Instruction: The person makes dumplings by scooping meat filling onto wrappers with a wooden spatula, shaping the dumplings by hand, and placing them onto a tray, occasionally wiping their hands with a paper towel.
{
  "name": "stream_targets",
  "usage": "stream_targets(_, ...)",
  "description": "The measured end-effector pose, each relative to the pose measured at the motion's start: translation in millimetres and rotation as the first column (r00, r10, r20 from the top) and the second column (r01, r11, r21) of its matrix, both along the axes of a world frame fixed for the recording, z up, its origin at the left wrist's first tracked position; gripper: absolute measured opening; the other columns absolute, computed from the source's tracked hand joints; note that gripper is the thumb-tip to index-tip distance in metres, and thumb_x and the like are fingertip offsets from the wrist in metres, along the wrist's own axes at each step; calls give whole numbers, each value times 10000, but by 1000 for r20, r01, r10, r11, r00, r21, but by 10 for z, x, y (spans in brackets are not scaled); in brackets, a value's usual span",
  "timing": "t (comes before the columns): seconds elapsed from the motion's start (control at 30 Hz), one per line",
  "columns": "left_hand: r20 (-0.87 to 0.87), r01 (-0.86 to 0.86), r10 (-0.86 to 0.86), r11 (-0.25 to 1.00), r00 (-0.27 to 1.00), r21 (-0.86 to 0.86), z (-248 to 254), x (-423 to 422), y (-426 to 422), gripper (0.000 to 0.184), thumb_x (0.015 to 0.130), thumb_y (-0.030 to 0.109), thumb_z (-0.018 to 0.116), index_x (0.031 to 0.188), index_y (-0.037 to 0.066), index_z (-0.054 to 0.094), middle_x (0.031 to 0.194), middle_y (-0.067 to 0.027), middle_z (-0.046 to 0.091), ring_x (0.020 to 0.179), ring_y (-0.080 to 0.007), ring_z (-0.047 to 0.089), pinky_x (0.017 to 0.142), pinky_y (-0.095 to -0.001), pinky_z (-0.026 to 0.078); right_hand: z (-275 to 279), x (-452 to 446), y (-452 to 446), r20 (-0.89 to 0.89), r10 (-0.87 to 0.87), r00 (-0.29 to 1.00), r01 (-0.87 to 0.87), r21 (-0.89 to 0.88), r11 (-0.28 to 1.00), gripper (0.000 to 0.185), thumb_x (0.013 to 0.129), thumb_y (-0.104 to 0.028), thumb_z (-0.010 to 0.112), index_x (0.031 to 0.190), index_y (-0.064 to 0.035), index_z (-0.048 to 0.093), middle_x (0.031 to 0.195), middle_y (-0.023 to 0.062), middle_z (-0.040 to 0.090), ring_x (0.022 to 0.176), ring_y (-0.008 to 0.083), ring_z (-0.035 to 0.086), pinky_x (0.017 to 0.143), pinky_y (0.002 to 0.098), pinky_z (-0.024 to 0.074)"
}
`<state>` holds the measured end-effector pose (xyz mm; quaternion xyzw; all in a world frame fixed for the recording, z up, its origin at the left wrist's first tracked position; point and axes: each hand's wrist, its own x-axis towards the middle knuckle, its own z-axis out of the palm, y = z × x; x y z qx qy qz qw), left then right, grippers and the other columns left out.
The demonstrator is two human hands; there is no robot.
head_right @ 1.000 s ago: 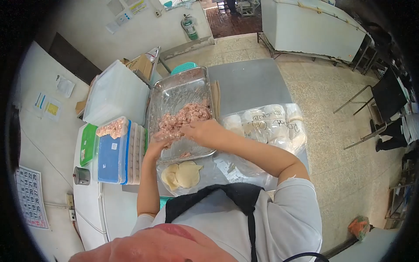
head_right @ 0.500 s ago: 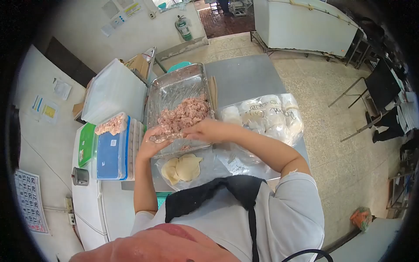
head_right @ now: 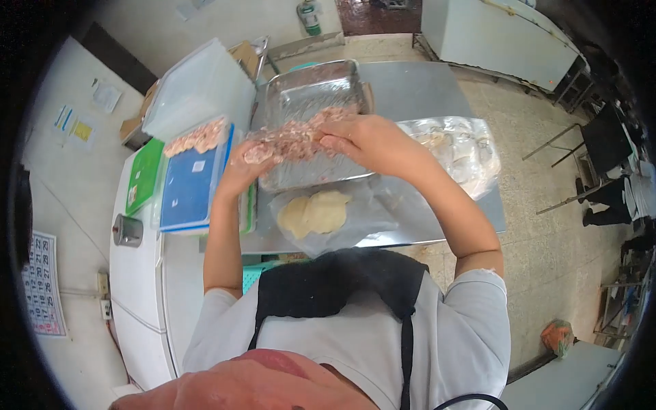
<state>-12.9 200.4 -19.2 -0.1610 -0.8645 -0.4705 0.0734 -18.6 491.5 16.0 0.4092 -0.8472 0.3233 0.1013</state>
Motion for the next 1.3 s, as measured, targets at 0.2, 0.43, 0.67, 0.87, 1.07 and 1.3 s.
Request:
stream_targets(0.2, 103, -54, 56, 998, 993, -14, 256, 279, -746, 429, 655, 207, 849, 968, 23, 620, 938, -48, 638, 917, -131, 579, 842, -283, 458, -318, 114, -777, -17, 35, 999, -35, -18, 999, 295, 925, -303, 528, 1113, -104, 637, 985, 154, 660, 906, 335, 624, 777, 413, 494)
stream_targets(0.43, 184, 12, 2, 997, 983, -80, 118, 57, -2404, 568, 697, 160, 792, 1192, 15, 554, 1033, -51, 598, 911, -130, 575, 814, -269, 472, -543, 428, -961, 307, -56, 950, 135, -243, 961, 334, 926, -230, 580, 1143, 23, 611, 939, 97, 668, 834, 148, 588, 743, 291, 467)
stream_targets(0.67, -87, -230, 213, 890, 973, -393, -209, -481, -3087, 645, 735, 184, 738, 1284, 4, 452, 1118, -153, 602, 863, -196, 628, 789, -305, 502, -969, 777, -805, 579, -297, 759, 439, -118, 891, 353, 909, -244, 607, 1152, 12, 614, 837, 40, 635, 738, 104, 538, 689, 267, 456)
stream_targets(0.87, -209, -318, 245, 820, 947, -477, -352, -878, -2898, 825, 742, 202, 713, 1423, 34, 279, 1108, -220, 591, 827, -283, 640, 762, -354, 508, -1145, 870, -706, 619, -336, 710, 567, -219, 794, 357, 920, -271, 601, 1181, -29, 621, 668, -53, 489, 541, 17, 392, 450, 191, 304)
stream_targets(1.07, -186, -350, 297, 782, 937, -515, -339, -1028, -2667, 887, 736, 215, 723, 1450, 41, 228, 984, -216, 631, 839, -313, 641, 751, -387, 504, -995, 797, -666, 687, -386, 616, 580, -63, 812, 364, 917, -267, 594, 1166, -4, 617, 797, 35, 617, 682, 106, 518, 627, 278, 440)
stream_targets(1.3, -449, -322, -102, 559, 888, -764, -288, -840, -2703, 724, 763, 271, 715, 1375, 40, 404, 1100, -184, 613, 1008, -318, 603, 823, -383, 488, -1150, 78, -106, 309, -479, 821, 402, 282, 871, 337, 920, -305, 536, 938, 9, 658, 839, 178, 668, 792, 355, 633, 718, 433, 486)
